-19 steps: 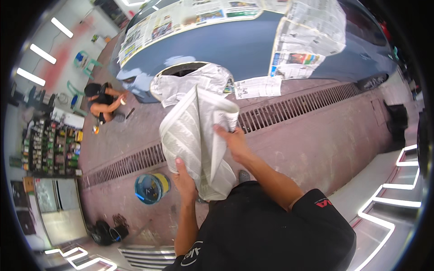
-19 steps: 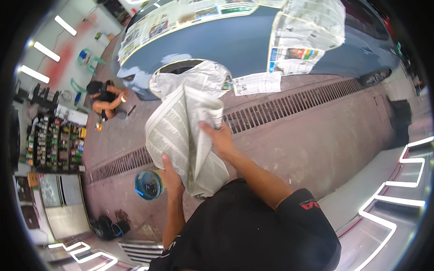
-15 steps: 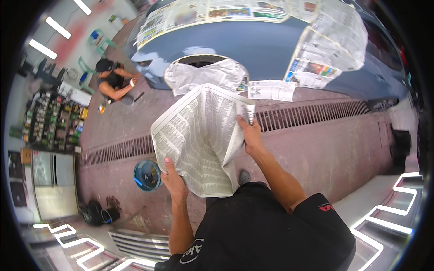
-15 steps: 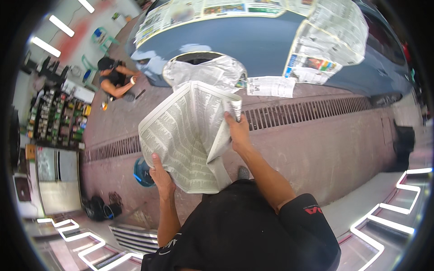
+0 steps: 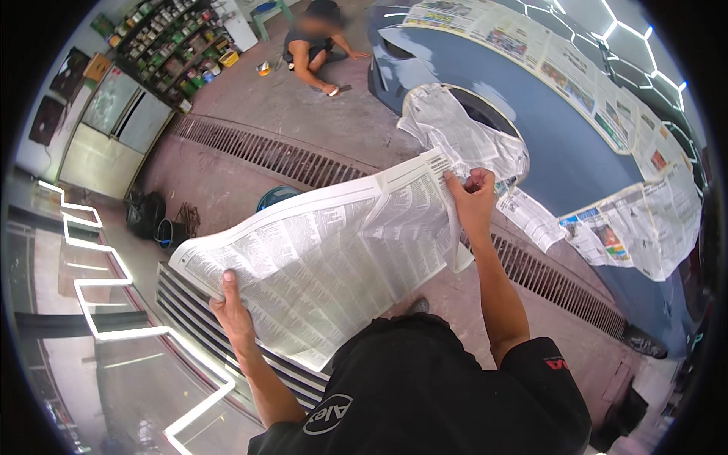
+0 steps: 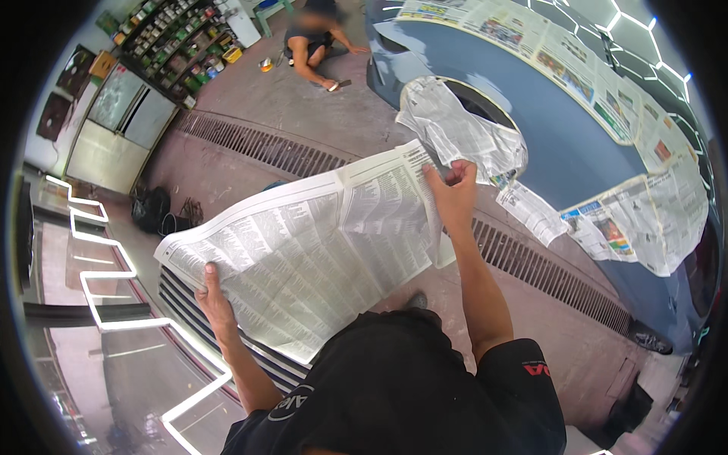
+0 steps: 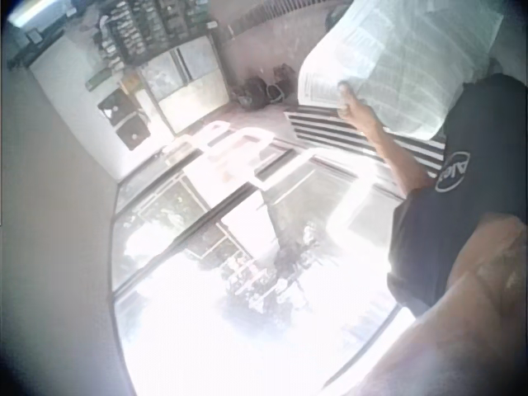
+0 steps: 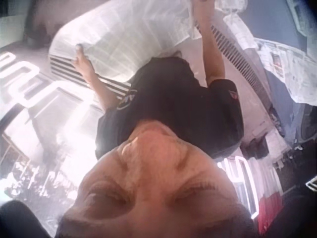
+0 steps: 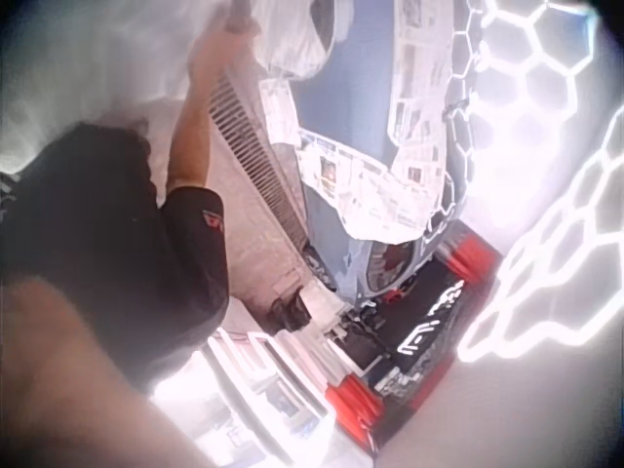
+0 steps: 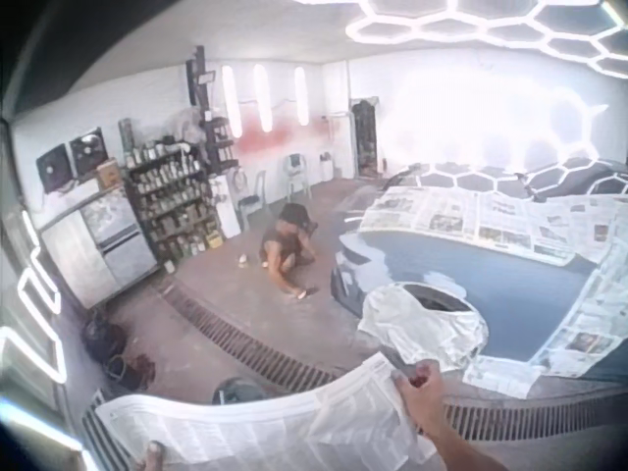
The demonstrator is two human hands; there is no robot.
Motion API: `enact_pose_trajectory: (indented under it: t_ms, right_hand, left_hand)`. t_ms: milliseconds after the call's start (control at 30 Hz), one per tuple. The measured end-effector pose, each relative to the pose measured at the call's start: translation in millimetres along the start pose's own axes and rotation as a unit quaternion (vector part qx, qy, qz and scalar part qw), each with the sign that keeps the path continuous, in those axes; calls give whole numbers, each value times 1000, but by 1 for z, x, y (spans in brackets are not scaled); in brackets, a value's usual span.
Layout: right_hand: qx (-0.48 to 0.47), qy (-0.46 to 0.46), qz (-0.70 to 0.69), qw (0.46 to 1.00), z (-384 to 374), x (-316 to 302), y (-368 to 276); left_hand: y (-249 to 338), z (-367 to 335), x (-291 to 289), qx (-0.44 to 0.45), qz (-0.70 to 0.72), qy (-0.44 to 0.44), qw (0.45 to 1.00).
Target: The person covers the wheel arch and side window of a car with newspaper and masking tape. They smooth the newspaper over the curved surfaces and secure it with tape to protect the areas during painting.
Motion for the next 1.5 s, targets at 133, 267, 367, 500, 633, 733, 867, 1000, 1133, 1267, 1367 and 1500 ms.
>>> enact_pose_trajectory:
  t_ms: [133, 267, 367, 500, 633, 733, 867, 1000, 1133, 1267, 1367, 1500]
  right_hand:
    - [70, -175, -104, 977, 18, 134, 15]
    - [60, -284, -352, 890, 74, 277, -4]
    - [-76, -334, -247, 906, 148, 357, -63]
    - [-46, -421, -73, 903, 200, 452, -54]
    - [132, -531, -180, 818, 213, 536, -45]
    - [149, -589, -155, 779, 205, 570, -54]
    - [161, -592, -148, 775, 179, 600, -82]
    - [80, -653, -87, 748, 154, 646, -101]
    - [-62, -663, -155, 730, 160, 674, -166]
    - [-91, -697, -100, 704, 181, 696, -182]
    - [-119, -662, -39, 739, 198, 707, -188]
    - [-7, -688, 4, 726, 250, 740, -150]
  left_hand:
    - [-11, -32, -51, -82, 61, 49, 994]
    - [-34, -82, -103, -126, 65, 168, 976]
    - [-41, -106, -159, -142, 58, 232, 961]
    - [-60, -118, -233, -137, 66, 278, 948]
    - [-55, -86, -304, -158, 73, 394, 902]
    - [-33, -36, -333, -178, 38, 509, 841]
    - [-13, 27, -348, -173, 7, 556, 813]
    - [0, 88, -337, -208, -49, 569, 794]
    - [-8, 159, -322, -246, -86, 593, 762]
    - [2, 242, -285, -293, -87, 658, 688]
    - [22, 333, -261, -294, -105, 729, 610]
    - [44, 476, -206, -350, -122, 797, 477]
Point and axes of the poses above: each hand's wrist, its own z-axis away from the middle knuckle, its own x-axis out of the palm, y = z × x, the point moved 10 cm from there along -z, towards the middle knuckle, and after that the axes turned 6 degrees about -z, right-handed, at the moved point
